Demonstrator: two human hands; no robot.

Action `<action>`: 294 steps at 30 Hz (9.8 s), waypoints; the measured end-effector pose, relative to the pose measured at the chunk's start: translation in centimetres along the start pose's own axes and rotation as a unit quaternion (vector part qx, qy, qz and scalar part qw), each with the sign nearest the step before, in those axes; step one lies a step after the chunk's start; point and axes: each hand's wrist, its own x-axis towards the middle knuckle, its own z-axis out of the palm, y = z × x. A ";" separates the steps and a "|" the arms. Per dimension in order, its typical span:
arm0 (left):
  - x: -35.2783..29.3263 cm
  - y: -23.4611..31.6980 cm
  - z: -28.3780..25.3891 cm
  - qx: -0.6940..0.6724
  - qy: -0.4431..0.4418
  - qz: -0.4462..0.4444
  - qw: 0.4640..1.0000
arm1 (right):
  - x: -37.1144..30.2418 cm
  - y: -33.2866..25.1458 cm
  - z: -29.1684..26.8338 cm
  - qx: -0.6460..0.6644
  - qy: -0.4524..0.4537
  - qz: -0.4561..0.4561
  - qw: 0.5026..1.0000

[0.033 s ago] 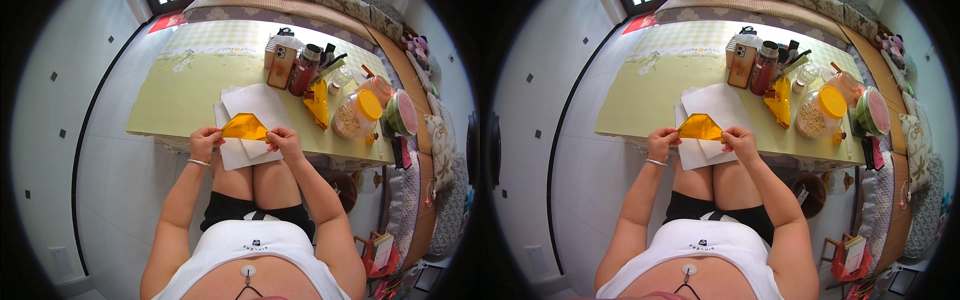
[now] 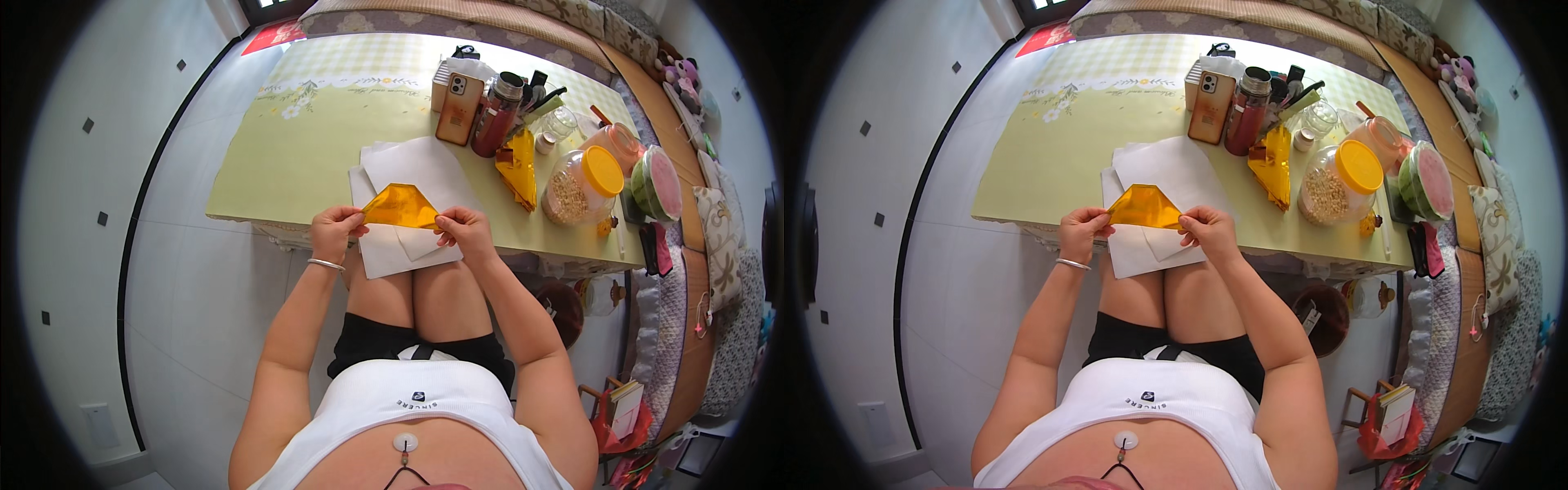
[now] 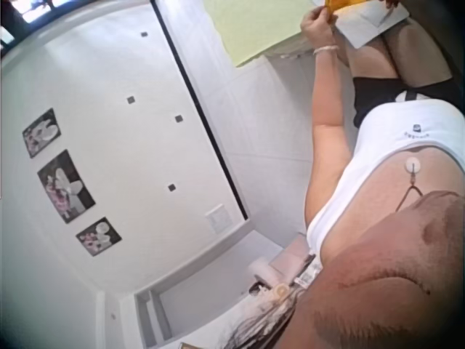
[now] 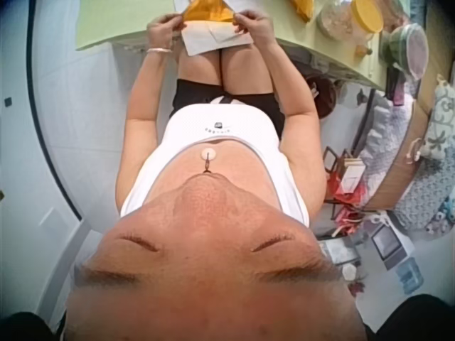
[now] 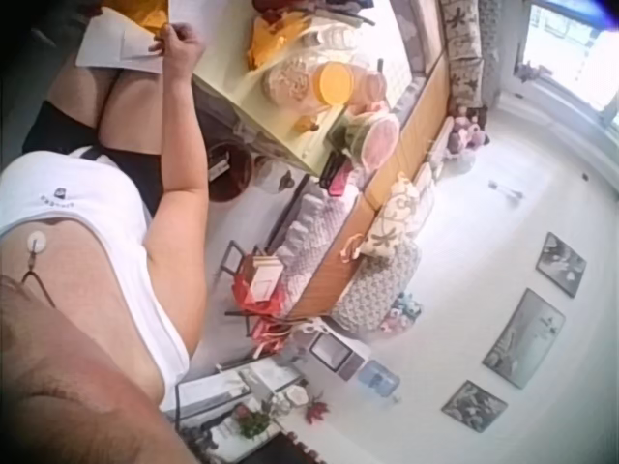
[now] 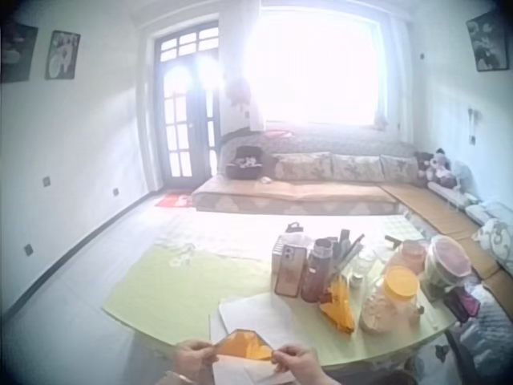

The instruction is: The person sits on the floor and folds multiple sheets of yellow paper into triangular shapes by hand. They repeatedly pick up a sheet, fold it in half, then fold the corners to form a triangle, and place the finished piece on a pile.

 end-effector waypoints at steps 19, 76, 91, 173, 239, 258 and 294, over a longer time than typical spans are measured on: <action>-1.9 -1.6 7.2 0.637 -0.200 0.344 0.660 | -2.4 -6.2 -9.6 -0.092 0.354 -0.377 0.851; 1.7 -2.4 1.1 0.407 0.064 0.264 0.872 | 5.3 0.2 -2.0 -0.287 0.112 -0.083 0.948; 2.3 -2.8 2.5 0.515 0.135 0.255 0.807 | 6.9 -0.3 0.7 -0.550 0.238 -0.062 0.798; 3.6 0.6 1.0 0.377 -0.026 0.041 0.925 | 2.4 0.1 -2.0 -0.158 0.069 0.044 0.984; 4.6 1.7 -1.6 0.706 -0.341 0.452 0.426 | -3.5 4.9 3.5 -0.656 -0.018 -0.272 0.704; -0.3 -1.1 -0.9 0.638 -0.216 0.357 0.647 | -1.7 4.0 0.1 -0.646 0.048 -0.427 0.630; -2.1 2.1 3.0 0.526 -0.199 0.388 0.730 | 0.4 -1.3 3.2 -0.543 -0.043 -0.376 0.750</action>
